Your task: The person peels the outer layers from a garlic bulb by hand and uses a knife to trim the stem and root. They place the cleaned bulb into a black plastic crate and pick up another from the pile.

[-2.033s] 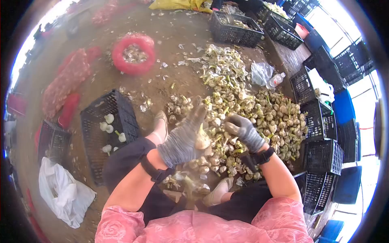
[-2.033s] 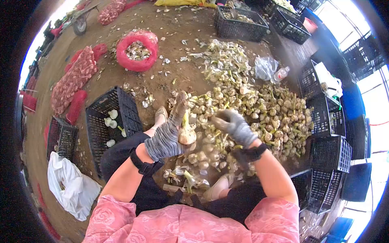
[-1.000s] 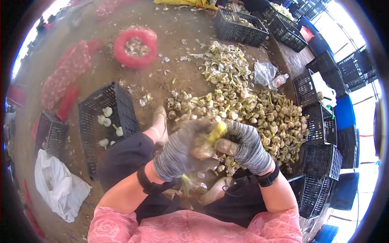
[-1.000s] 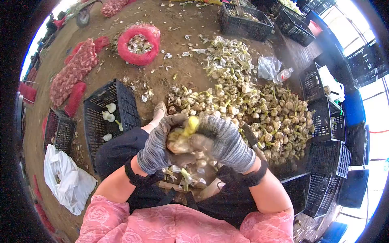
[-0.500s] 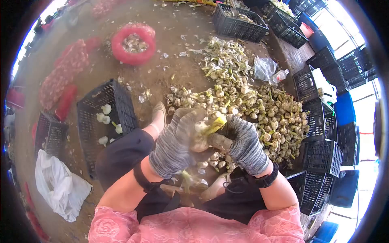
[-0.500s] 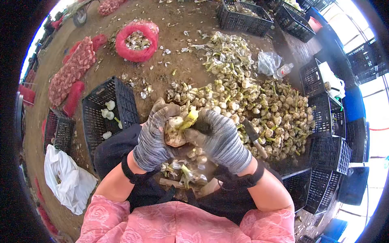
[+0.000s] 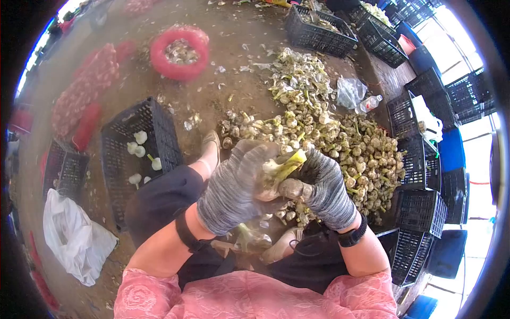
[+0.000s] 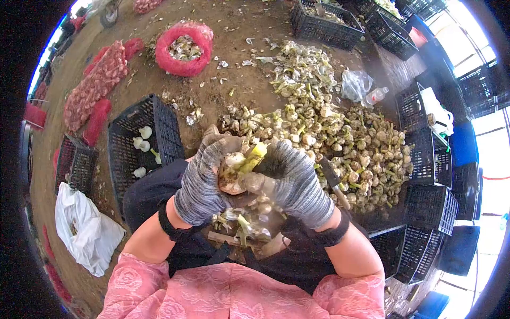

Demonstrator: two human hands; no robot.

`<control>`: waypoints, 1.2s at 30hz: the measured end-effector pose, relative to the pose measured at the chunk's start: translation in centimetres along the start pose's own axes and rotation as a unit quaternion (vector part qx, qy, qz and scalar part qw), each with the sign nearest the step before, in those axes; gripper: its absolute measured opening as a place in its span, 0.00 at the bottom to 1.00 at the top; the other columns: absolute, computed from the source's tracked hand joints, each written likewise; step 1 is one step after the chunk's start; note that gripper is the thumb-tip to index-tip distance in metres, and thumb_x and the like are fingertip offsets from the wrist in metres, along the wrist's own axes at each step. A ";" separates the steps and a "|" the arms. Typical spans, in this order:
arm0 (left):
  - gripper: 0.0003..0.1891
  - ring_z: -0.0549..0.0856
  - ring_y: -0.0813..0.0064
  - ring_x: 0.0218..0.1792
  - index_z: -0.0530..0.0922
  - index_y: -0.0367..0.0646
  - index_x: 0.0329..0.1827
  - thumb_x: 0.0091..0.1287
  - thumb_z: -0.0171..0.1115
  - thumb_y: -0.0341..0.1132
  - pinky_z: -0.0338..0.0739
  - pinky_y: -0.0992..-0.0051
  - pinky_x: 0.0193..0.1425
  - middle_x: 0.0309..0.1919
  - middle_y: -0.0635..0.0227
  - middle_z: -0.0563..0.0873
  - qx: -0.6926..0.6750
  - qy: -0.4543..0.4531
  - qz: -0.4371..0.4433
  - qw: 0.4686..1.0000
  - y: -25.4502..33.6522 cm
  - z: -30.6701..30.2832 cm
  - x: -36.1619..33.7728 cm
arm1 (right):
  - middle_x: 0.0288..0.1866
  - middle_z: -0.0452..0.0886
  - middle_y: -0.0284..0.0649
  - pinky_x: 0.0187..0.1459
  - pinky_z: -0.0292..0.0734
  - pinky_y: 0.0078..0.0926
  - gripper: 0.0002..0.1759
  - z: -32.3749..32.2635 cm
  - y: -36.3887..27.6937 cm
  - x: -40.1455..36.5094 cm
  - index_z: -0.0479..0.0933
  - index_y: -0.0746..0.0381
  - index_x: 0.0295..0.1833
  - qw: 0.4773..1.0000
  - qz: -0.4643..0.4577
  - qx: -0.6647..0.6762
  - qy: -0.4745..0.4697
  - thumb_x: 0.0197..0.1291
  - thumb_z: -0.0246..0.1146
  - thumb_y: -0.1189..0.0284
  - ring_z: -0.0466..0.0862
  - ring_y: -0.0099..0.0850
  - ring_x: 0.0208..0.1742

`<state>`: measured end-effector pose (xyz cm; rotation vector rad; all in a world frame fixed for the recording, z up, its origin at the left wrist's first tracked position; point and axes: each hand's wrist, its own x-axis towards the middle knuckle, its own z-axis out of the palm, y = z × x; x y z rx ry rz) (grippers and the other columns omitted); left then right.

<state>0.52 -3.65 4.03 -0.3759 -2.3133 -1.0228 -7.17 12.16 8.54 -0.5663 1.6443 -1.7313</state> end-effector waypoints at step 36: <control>0.30 0.75 0.69 0.52 0.63 0.40 0.59 0.54 0.65 0.36 0.72 0.71 0.55 0.52 0.62 0.74 -0.496 0.115 -0.261 0.820 -0.2 1.2 0.6 | 0.38 0.76 0.38 0.42 0.72 0.22 0.12 -1.1 0.4 -0.4 0.72 0.67 0.44 0.977 -0.136 -0.163 0.005 0.52 0.61 0.79 0.77 0.26 0.39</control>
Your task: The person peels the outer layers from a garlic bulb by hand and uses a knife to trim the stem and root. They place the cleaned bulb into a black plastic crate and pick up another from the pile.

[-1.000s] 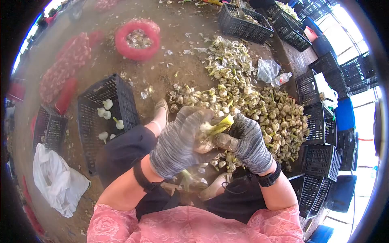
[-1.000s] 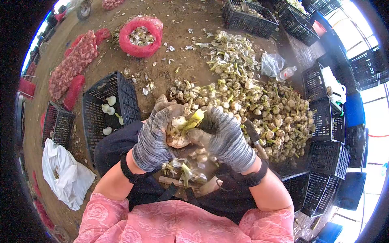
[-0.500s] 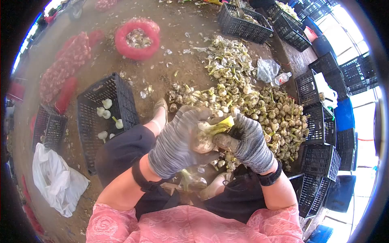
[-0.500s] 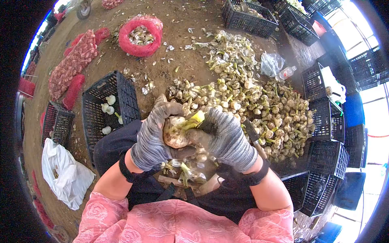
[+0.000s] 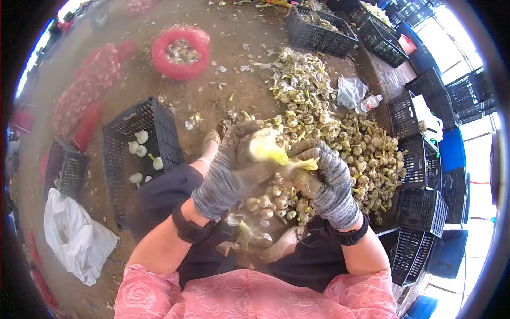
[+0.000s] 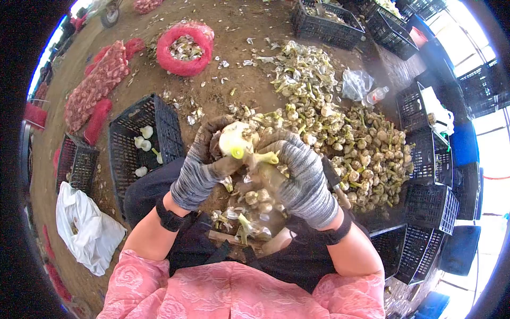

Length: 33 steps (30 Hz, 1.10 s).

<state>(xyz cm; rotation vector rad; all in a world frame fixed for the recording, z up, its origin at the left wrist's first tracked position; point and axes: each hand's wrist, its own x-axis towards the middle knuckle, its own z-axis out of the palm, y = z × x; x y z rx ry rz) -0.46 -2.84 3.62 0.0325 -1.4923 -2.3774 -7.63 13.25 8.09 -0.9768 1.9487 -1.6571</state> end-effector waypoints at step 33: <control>0.38 0.74 0.73 0.53 0.61 0.41 0.61 0.45 0.70 0.31 0.69 0.73 0.57 0.53 0.65 0.73 -0.033 -0.079 -0.042 0.995 1.1 -1.8 0.4 | 0.33 0.79 0.39 0.37 0.76 0.31 0.19 0.3 -1.8 -0.3 0.80 0.58 0.39 0.932 -0.133 -0.223 -0.252 0.36 0.71 0.66 0.79 0.42 0.37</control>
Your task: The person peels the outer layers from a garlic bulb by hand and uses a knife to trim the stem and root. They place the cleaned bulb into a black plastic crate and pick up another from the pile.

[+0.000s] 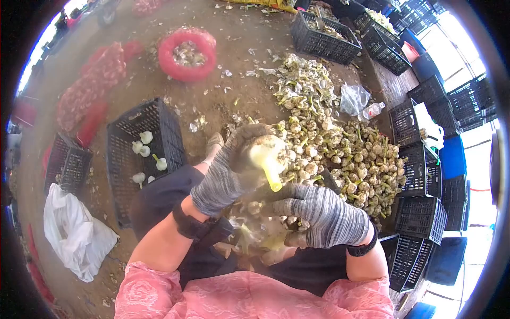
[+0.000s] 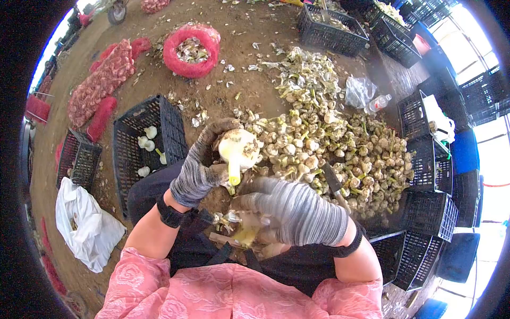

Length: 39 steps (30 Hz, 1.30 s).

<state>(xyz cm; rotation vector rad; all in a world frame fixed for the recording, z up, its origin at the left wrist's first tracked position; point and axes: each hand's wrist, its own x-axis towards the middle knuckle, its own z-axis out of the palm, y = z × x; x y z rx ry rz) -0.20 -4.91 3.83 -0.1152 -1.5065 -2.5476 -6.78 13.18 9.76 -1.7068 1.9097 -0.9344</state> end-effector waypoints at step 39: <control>0.43 0.76 0.74 0.50 0.64 0.39 0.59 0.41 0.75 0.46 0.72 0.75 0.54 0.49 0.67 0.76 -0.070 -0.049 -0.138 0.987 -0.4 0.9 -0.8 | 0.31 0.79 0.33 0.37 0.73 0.18 0.11 -0.5 2.4 -0.3 0.76 0.64 0.40 0.944 0.152 0.149 0.251 0.47 0.64 0.77 0.76 0.19 0.32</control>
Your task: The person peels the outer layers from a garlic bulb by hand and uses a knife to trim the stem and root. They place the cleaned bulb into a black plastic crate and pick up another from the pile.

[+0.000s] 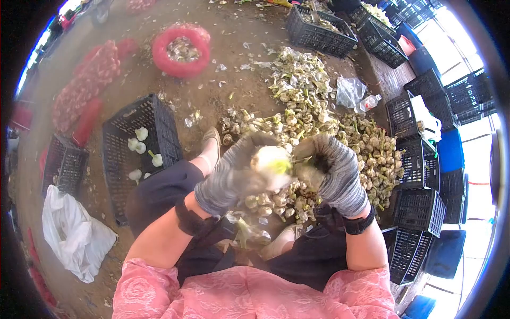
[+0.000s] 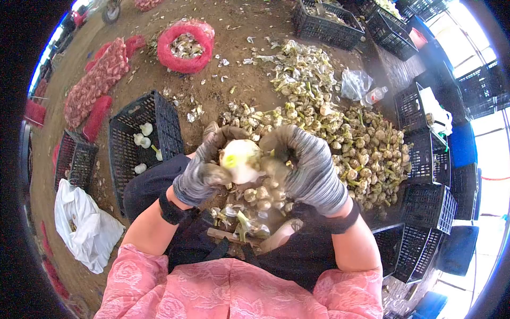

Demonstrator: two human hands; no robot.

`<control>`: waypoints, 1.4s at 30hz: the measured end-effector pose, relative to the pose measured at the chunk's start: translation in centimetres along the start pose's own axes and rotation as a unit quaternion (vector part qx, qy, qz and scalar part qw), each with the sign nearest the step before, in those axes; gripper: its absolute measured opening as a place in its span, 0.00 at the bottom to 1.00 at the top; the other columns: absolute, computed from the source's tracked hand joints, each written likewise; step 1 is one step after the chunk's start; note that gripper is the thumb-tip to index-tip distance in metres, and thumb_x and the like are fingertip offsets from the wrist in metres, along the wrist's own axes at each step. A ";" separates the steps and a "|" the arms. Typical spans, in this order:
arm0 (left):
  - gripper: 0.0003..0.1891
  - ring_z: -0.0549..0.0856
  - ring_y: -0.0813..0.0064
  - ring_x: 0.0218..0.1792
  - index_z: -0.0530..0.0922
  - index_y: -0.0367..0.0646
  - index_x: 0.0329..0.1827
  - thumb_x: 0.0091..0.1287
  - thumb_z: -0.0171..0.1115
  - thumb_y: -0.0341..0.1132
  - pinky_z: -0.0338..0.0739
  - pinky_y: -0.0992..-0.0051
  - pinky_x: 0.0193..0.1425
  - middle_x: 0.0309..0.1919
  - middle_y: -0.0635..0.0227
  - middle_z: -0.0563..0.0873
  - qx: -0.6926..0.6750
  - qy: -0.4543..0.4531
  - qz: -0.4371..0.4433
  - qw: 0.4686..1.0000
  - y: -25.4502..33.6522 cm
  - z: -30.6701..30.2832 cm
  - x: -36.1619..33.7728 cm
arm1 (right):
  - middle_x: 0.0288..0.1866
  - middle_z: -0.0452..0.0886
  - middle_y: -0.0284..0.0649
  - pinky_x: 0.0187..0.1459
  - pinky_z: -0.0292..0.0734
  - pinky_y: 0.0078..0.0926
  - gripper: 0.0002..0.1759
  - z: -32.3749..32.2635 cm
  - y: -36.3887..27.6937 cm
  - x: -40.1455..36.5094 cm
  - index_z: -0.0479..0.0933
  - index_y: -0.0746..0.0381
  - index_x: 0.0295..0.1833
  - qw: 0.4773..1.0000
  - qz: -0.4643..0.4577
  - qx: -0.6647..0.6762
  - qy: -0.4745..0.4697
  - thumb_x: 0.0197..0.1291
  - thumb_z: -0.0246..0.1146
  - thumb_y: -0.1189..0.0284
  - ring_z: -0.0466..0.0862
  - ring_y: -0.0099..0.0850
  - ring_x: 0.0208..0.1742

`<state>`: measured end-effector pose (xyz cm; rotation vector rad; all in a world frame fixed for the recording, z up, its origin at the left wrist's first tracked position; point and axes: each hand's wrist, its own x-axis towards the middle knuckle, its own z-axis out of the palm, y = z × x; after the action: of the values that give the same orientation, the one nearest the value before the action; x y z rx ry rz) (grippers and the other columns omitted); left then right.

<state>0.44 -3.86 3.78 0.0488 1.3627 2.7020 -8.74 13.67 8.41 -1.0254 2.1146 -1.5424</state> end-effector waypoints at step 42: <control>0.44 0.72 0.67 0.57 0.57 0.43 0.65 0.47 0.71 0.45 0.69 0.68 0.59 0.58 0.61 0.70 0.051 0.014 0.084 0.995 0.7 0.4 -0.3 | 0.31 0.77 0.32 0.31 0.71 0.16 0.12 1.1 -1.1 0.6 0.76 0.65 0.40 0.969 0.083 0.230 0.031 0.58 0.58 0.66 0.74 0.18 0.28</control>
<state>0.75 -3.97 4.55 0.1404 1.5702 2.7741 -8.08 12.32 9.09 -0.6273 1.7022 -1.8726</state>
